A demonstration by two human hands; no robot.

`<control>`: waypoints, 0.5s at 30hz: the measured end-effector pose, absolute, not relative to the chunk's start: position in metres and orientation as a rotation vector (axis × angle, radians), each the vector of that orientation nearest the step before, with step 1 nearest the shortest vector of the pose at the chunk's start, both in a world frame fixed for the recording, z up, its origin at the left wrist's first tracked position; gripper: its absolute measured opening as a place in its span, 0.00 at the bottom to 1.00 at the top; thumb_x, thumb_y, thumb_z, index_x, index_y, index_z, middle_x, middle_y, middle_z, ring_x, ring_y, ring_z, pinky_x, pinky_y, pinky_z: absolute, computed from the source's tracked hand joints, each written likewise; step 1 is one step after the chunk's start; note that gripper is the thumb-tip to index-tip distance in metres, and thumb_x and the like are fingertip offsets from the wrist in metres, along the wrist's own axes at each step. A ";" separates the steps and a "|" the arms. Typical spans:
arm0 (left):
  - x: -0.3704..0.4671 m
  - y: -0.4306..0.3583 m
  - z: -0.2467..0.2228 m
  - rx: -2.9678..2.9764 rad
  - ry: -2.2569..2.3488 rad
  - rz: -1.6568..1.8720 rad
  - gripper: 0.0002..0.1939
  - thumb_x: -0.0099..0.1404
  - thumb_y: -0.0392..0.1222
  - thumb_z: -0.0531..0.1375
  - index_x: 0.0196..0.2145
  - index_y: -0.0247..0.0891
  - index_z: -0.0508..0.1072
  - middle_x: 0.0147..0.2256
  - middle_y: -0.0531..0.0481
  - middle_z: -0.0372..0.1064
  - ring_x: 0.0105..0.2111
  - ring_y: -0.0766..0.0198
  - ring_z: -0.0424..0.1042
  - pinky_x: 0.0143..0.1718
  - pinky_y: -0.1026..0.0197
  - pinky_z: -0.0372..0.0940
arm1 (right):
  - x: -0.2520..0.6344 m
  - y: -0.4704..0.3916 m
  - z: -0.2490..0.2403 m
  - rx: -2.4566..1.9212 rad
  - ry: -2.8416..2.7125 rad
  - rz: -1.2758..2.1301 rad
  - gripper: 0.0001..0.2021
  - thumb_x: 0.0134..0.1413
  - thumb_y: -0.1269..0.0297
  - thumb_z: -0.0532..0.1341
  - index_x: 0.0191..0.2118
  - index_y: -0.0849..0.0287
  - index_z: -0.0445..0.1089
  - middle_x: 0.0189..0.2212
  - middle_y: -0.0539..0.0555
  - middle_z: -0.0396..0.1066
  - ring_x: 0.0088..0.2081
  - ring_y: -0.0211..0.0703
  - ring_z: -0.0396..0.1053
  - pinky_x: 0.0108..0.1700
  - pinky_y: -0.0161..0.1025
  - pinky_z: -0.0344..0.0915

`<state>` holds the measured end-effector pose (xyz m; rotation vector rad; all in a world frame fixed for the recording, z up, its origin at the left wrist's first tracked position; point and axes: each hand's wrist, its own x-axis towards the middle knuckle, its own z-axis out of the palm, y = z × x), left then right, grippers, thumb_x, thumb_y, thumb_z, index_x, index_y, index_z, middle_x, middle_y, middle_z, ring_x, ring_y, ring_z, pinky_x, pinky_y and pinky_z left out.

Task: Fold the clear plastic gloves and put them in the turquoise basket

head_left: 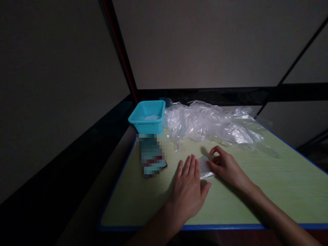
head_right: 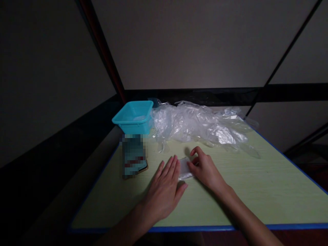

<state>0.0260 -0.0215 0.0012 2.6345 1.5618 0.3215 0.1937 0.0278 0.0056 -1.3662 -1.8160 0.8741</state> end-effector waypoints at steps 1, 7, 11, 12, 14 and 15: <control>0.026 -0.021 0.001 2.637 1.562 0.321 0.33 0.68 0.55 0.39 0.60 0.25 0.50 0.62 0.37 0.41 0.62 0.54 0.38 0.61 0.48 0.40 | 0.196 0.026 0.008 -1.374 -1.806 0.844 0.08 0.50 0.64 0.55 0.35 0.56 0.54 0.18 0.48 0.68 0.18 0.39 0.65 0.18 0.33 0.58; 0.027 -0.022 -0.001 2.633 1.563 0.325 0.33 0.68 0.53 0.40 0.60 0.24 0.50 0.62 0.37 0.40 0.63 0.54 0.37 0.61 0.48 0.39 | 0.192 -0.002 0.016 -1.291 -2.182 0.259 0.15 0.58 0.67 0.48 0.49 0.64 0.62 0.47 0.64 0.69 0.45 0.49 0.69 0.43 0.46 0.67; 0.028 -0.022 0.003 2.624 1.539 0.324 0.31 0.67 0.49 0.43 0.61 0.25 0.47 0.62 0.38 0.41 0.63 0.55 0.36 0.61 0.48 0.37 | 0.184 -0.014 0.007 -1.161 -2.611 -0.063 0.26 0.59 0.67 0.47 0.63 0.64 0.45 0.62 0.60 0.47 0.61 0.49 0.47 0.58 0.56 0.50; 0.028 -0.023 0.004 2.615 1.536 0.323 0.30 0.67 0.48 0.43 0.61 0.25 0.47 0.62 0.38 0.40 0.63 0.56 0.36 0.62 0.48 0.37 | 0.184 -0.014 0.004 -1.166 -2.654 -0.096 0.27 0.61 0.65 0.46 0.64 0.63 0.41 0.62 0.59 0.45 0.62 0.48 0.44 0.59 0.57 0.48; 0.028 -0.023 0.005 2.599 1.537 0.323 0.30 0.67 0.48 0.42 0.61 0.26 0.46 0.63 0.38 0.39 0.63 0.56 0.36 0.62 0.48 0.37 | 0.186 -0.012 -0.001 -1.177 -2.701 -0.133 0.28 0.62 0.61 0.45 0.64 0.62 0.36 0.63 0.58 0.43 0.63 0.47 0.41 0.59 0.59 0.45; 0.028 -0.023 0.005 2.595 1.540 0.325 0.30 0.67 0.48 0.42 0.61 0.26 0.46 0.63 0.39 0.39 0.63 0.56 0.36 0.62 0.48 0.36 | 0.188 -0.010 -0.004 -1.178 -2.713 -0.144 0.28 0.63 0.59 0.44 0.64 0.62 0.34 0.63 0.58 0.42 0.63 0.47 0.40 0.59 0.60 0.44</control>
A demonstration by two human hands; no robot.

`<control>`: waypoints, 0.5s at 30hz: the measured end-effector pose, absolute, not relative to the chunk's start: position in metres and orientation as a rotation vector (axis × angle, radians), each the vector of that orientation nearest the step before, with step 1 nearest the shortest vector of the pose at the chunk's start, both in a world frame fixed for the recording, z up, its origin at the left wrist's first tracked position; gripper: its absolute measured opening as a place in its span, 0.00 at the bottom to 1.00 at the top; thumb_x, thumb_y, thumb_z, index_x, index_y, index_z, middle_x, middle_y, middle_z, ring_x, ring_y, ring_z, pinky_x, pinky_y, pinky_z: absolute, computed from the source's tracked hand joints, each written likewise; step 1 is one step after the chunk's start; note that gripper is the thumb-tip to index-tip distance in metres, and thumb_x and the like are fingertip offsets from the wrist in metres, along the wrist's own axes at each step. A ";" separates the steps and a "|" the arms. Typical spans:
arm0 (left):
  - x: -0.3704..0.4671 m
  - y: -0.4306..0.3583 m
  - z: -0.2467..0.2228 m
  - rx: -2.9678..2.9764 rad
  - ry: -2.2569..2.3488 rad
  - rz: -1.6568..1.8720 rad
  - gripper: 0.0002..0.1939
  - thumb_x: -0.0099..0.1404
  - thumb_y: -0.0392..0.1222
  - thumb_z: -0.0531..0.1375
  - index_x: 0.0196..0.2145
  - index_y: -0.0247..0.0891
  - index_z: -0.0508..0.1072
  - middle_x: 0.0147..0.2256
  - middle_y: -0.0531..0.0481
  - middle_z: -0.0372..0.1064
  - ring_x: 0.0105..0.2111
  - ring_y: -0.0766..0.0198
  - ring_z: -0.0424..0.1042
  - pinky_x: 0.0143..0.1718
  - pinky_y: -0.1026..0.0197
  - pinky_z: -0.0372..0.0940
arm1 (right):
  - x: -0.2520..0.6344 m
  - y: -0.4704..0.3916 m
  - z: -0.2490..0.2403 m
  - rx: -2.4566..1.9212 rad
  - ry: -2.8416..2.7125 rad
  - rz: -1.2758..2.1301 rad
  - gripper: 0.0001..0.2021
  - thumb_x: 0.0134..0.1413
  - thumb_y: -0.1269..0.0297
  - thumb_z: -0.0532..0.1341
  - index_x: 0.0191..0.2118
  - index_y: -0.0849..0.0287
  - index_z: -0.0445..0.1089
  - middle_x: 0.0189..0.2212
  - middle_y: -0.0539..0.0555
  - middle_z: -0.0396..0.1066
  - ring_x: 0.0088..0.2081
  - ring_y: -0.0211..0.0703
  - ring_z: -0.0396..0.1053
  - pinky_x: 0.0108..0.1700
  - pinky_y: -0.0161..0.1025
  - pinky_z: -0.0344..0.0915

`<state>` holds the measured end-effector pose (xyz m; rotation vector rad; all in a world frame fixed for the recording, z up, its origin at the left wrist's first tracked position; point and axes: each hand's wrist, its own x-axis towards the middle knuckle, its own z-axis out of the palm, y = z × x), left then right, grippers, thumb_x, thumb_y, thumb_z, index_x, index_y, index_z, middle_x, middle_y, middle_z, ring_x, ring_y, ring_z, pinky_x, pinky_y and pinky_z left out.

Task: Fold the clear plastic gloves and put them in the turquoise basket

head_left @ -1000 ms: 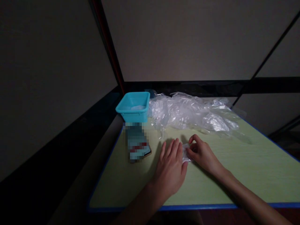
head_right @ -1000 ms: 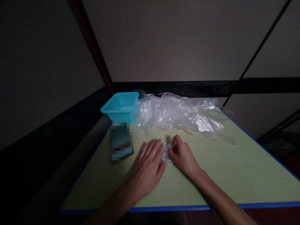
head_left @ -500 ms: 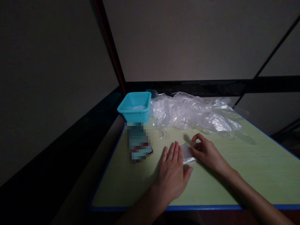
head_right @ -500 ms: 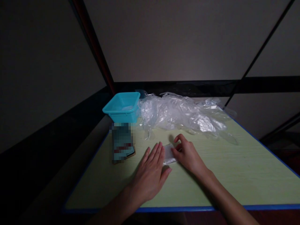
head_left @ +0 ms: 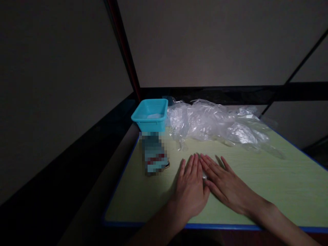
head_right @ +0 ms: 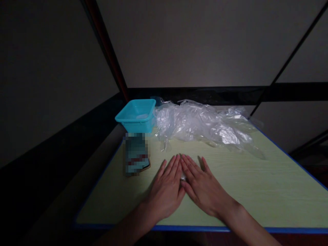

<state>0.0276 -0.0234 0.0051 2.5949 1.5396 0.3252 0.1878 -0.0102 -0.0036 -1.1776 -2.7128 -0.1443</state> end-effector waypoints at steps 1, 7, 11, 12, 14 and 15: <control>0.027 -0.024 0.005 2.594 1.542 0.327 0.30 0.67 0.49 0.42 0.61 0.26 0.46 0.63 0.39 0.39 0.63 0.56 0.36 0.62 0.48 0.36 | 0.190 -0.009 -0.005 -1.175 -2.724 -0.151 0.29 0.63 0.58 0.44 0.64 0.61 0.31 0.63 0.58 0.41 0.63 0.48 0.39 0.59 0.60 0.43; 0.027 -0.024 0.001 2.623 1.555 0.298 0.32 0.67 0.51 0.43 0.62 0.27 0.46 0.63 0.39 0.38 0.63 0.55 0.35 0.61 0.47 0.37 | 0.198 -0.008 -0.009 -1.159 -2.764 -0.163 0.31 0.63 0.53 0.43 0.64 0.62 0.28 0.63 0.60 0.38 0.63 0.48 0.38 0.59 0.61 0.43; 0.026 -0.022 -0.001 2.664 1.568 0.289 0.33 0.66 0.52 0.44 0.61 0.27 0.46 0.63 0.39 0.38 0.63 0.54 0.35 0.61 0.47 0.37 | 0.198 -0.008 -0.009 -1.144 -2.773 -0.166 0.33 0.62 0.50 0.43 0.64 0.63 0.31 0.63 0.61 0.38 0.63 0.49 0.38 0.59 0.60 0.44; 0.026 -0.022 -0.001 2.670 1.571 0.288 0.33 0.66 0.53 0.44 0.61 0.27 0.47 0.63 0.38 0.38 0.63 0.53 0.36 0.61 0.46 0.37 | 0.198 -0.008 -0.009 -1.138 -2.771 -0.162 0.33 0.61 0.50 0.44 0.64 0.63 0.31 0.63 0.61 0.38 0.63 0.50 0.38 0.59 0.60 0.45; 0.025 -0.022 -0.002 2.680 1.570 0.283 0.34 0.66 0.55 0.44 0.61 0.27 0.47 0.63 0.38 0.39 0.63 0.53 0.36 0.61 0.46 0.37 | 0.198 -0.008 -0.008 -1.118 -2.767 -0.149 0.34 0.61 0.48 0.45 0.64 0.63 0.32 0.63 0.62 0.39 0.63 0.51 0.39 0.59 0.60 0.45; 0.025 -0.023 -0.002 2.683 1.569 0.284 0.35 0.66 0.56 0.44 0.61 0.28 0.47 0.63 0.38 0.39 0.63 0.53 0.36 0.61 0.46 0.37 | 0.198 -0.008 -0.008 -1.109 -2.765 -0.142 0.35 0.60 0.48 0.45 0.64 0.63 0.32 0.63 0.62 0.40 0.63 0.51 0.39 0.58 0.60 0.46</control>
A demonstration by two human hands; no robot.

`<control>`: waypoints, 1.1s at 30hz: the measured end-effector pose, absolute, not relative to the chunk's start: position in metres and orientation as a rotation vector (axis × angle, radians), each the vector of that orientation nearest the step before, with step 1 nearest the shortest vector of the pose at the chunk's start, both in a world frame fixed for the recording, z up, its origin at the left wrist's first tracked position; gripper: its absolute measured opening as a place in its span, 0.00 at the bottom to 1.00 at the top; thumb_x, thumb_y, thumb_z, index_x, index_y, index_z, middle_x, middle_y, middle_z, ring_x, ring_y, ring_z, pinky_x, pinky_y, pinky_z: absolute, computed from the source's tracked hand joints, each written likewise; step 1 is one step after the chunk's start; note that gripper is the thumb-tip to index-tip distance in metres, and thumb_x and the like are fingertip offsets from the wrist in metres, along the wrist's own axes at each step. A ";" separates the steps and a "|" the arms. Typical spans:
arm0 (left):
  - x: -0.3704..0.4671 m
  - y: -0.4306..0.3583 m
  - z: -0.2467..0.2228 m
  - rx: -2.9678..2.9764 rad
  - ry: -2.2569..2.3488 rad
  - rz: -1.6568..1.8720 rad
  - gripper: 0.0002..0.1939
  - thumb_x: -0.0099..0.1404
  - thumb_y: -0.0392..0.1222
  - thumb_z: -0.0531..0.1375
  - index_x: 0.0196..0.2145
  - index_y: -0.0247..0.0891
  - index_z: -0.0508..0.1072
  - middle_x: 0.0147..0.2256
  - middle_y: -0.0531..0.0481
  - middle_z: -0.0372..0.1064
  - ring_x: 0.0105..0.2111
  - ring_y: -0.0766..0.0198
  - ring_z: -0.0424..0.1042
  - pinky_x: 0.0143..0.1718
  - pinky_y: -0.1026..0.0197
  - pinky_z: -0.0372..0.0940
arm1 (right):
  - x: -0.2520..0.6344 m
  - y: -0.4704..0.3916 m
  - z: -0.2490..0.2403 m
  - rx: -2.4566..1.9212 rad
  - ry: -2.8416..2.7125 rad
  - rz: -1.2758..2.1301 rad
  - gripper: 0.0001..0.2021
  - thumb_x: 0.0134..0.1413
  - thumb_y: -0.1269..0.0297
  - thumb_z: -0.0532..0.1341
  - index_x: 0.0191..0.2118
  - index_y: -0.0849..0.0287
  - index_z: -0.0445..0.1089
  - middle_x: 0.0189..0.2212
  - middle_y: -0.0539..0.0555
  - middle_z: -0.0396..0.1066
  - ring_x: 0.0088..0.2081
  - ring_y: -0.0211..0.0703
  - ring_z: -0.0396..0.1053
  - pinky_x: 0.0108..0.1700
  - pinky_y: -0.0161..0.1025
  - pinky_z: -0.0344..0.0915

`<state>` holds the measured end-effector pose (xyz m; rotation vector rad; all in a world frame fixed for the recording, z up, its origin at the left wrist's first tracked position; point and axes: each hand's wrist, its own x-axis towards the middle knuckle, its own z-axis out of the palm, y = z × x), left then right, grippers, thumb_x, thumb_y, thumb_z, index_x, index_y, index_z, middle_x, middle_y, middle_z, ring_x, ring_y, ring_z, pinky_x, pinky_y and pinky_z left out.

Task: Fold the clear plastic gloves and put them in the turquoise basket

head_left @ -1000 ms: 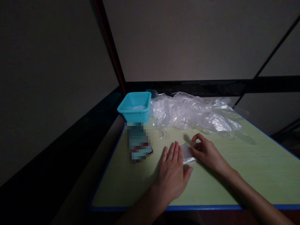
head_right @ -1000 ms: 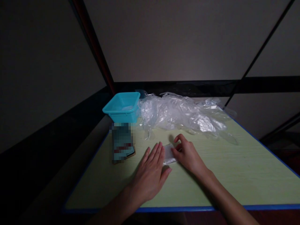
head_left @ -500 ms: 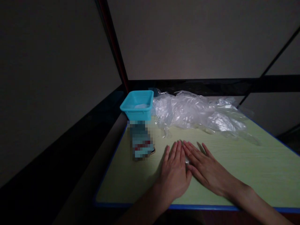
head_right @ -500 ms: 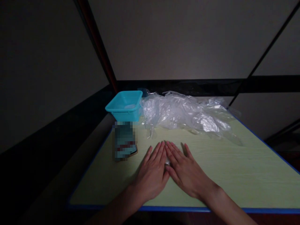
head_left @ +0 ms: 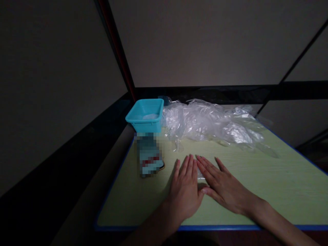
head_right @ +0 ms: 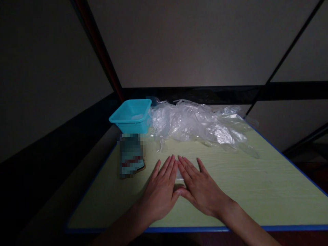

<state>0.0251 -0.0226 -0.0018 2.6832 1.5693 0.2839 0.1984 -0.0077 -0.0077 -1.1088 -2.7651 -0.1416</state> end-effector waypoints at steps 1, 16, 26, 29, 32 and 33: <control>0.025 -0.023 -0.002 2.685 1.569 0.286 0.35 0.66 0.56 0.44 0.61 0.28 0.47 0.63 0.38 0.39 0.63 0.53 0.36 0.61 0.46 0.37 | 0.198 -0.008 -0.007 -1.101 -2.763 -0.134 0.35 0.60 0.48 0.45 0.64 0.63 0.32 0.63 0.62 0.41 0.63 0.51 0.40 0.58 0.61 0.46; 0.024 -0.021 -0.002 2.697 1.569 0.285 0.35 0.66 0.56 0.43 0.61 0.26 0.49 0.62 0.37 0.40 0.63 0.54 0.37 0.61 0.45 0.38 | 0.200 -0.006 -0.002 -1.099 -2.706 0.010 0.36 0.59 0.48 0.47 0.64 0.62 0.33 0.62 0.63 0.42 0.63 0.50 0.41 0.58 0.61 0.46; 0.025 -0.022 -0.003 2.679 1.579 0.359 0.32 0.68 0.54 0.41 0.60 0.27 0.51 0.62 0.38 0.42 0.62 0.55 0.40 0.60 0.45 0.41 | 0.216 -0.008 0.005 -0.858 -2.511 -0.256 0.09 0.59 0.69 0.54 0.39 0.61 0.72 0.40 0.57 0.73 0.43 0.46 0.70 0.48 0.48 0.66; 0.025 -0.021 -0.003 2.671 1.577 0.369 0.32 0.67 0.54 0.41 0.60 0.27 0.51 0.62 0.38 0.42 0.62 0.55 0.40 0.60 0.46 0.41 | 0.211 -0.008 0.006 -0.789 -2.535 -0.352 0.10 0.59 0.72 0.53 0.36 0.62 0.72 0.38 0.58 0.74 0.41 0.46 0.70 0.47 0.48 0.67; 0.024 -0.020 -0.003 2.662 1.570 0.378 0.32 0.67 0.54 0.41 0.60 0.27 0.51 0.62 0.38 0.42 0.62 0.55 0.40 0.60 0.46 0.41 | 0.206 -0.007 0.008 -0.795 -2.573 -0.353 0.11 0.60 0.72 0.51 0.38 0.62 0.72 0.38 0.59 0.74 0.42 0.46 0.70 0.45 0.47 0.68; 0.024 -0.021 -0.003 2.659 1.568 0.381 0.31 0.67 0.54 0.42 0.60 0.28 0.51 0.62 0.38 0.42 0.62 0.55 0.40 0.60 0.46 0.41 | 0.205 -0.006 0.008 -0.806 -2.585 -0.356 0.12 0.60 0.72 0.51 0.39 0.63 0.72 0.39 0.59 0.73 0.42 0.47 0.70 0.45 0.47 0.68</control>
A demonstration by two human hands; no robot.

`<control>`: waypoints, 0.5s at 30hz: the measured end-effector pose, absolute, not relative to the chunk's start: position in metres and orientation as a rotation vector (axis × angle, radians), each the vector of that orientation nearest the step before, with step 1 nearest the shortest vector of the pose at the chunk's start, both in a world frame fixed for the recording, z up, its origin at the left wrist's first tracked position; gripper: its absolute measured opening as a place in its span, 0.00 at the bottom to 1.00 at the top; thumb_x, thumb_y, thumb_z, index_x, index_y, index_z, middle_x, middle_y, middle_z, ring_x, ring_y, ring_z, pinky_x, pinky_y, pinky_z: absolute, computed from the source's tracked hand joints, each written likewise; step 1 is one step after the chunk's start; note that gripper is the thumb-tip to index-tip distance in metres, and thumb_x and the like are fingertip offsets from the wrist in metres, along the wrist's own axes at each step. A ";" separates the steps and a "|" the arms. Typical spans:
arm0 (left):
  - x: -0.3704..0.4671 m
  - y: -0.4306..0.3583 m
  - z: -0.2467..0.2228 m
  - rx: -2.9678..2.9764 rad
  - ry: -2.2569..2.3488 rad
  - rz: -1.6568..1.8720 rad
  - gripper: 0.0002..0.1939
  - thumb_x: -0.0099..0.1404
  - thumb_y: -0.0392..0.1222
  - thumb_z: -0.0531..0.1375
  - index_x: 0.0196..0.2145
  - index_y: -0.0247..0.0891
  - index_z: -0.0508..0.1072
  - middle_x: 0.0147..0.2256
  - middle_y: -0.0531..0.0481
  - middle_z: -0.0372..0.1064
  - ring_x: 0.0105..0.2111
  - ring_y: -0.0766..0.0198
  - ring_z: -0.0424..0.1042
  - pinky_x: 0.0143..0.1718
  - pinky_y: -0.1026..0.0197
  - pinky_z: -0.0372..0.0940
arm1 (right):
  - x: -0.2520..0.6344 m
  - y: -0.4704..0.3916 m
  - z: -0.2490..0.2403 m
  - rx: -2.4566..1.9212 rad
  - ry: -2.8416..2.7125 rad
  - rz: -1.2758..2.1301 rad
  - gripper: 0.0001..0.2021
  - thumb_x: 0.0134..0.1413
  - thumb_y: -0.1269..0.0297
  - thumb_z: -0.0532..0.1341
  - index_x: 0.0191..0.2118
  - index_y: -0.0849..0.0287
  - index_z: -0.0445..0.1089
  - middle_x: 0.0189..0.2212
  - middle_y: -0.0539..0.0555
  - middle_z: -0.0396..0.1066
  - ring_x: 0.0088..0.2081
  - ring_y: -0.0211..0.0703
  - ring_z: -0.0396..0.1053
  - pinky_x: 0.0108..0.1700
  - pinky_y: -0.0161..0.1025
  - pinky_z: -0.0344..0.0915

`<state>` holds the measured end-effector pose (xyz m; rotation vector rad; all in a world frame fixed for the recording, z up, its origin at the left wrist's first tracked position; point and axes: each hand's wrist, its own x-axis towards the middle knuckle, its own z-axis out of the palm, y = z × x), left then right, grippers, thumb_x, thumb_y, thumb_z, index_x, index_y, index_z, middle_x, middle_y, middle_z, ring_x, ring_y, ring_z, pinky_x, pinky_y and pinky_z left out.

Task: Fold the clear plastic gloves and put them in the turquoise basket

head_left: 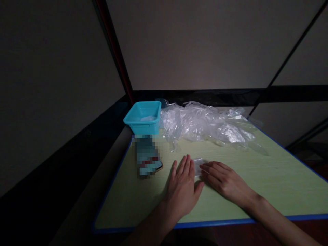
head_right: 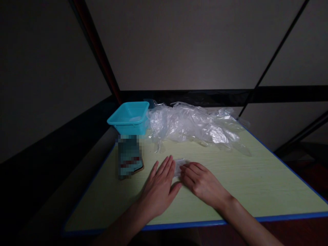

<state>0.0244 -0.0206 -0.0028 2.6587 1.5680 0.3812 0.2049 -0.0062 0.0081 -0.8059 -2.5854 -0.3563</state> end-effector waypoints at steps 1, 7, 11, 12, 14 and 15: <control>0.024 -0.021 -0.002 2.655 1.566 0.384 0.31 0.67 0.54 0.42 0.60 0.28 0.51 0.62 0.38 0.42 0.62 0.55 0.40 0.60 0.46 0.41 | 0.204 -0.006 0.008 -0.817 -2.590 -0.365 0.12 0.60 0.72 0.51 0.39 0.63 0.72 0.39 0.60 0.73 0.43 0.47 0.69 0.45 0.47 0.68; 0.023 -0.021 0.002 2.590 1.533 0.415 0.30 0.66 0.51 0.48 0.59 0.28 0.54 0.62 0.37 0.43 0.62 0.54 0.42 0.60 0.45 0.42 | 0.203 -0.004 0.006 -0.855 -2.582 -0.351 0.11 0.59 0.73 0.51 0.37 0.63 0.71 0.40 0.61 0.73 0.45 0.48 0.69 0.46 0.47 0.67; 0.021 -0.017 0.008 2.397 1.485 0.572 0.24 0.61 0.40 0.55 0.54 0.32 0.61 0.61 0.39 0.48 0.61 0.54 0.47 0.59 0.47 0.46 | 0.199 -0.006 0.012 -0.913 -2.466 -0.092 0.10 0.58 0.72 0.50 0.37 0.63 0.68 0.39 0.61 0.73 0.41 0.47 0.69 0.42 0.46 0.67; 0.020 -0.015 0.010 2.269 1.453 0.679 0.22 0.58 0.36 0.56 0.52 0.34 0.64 0.60 0.40 0.51 0.60 0.54 0.50 0.59 0.49 0.48 | 0.197 -0.007 0.015 -0.959 -2.405 0.036 0.09 0.58 0.71 0.50 0.37 0.62 0.67 0.37 0.60 0.73 0.39 0.46 0.70 0.40 0.44 0.67; 0.018 -0.011 0.015 1.951 1.341 0.904 0.19 0.54 0.30 0.57 0.45 0.37 0.70 0.53 0.43 0.61 0.55 0.55 0.59 0.56 0.52 0.53 | 0.194 -0.010 0.023 -1.073 -2.248 0.315 0.09 0.58 0.69 0.49 0.35 0.60 0.66 0.31 0.56 0.72 0.33 0.43 0.69 0.35 0.40 0.67; 0.017 -0.010 0.017 1.807 1.281 0.985 0.17 0.52 0.30 0.57 0.41 0.37 0.72 0.49 0.44 0.66 0.51 0.56 0.63 0.54 0.53 0.55 | 0.192 -0.011 0.026 -1.121 -2.153 0.442 0.09 0.58 0.68 0.49 0.34 0.59 0.65 0.28 0.53 0.70 0.30 0.41 0.68 0.33 0.39 0.65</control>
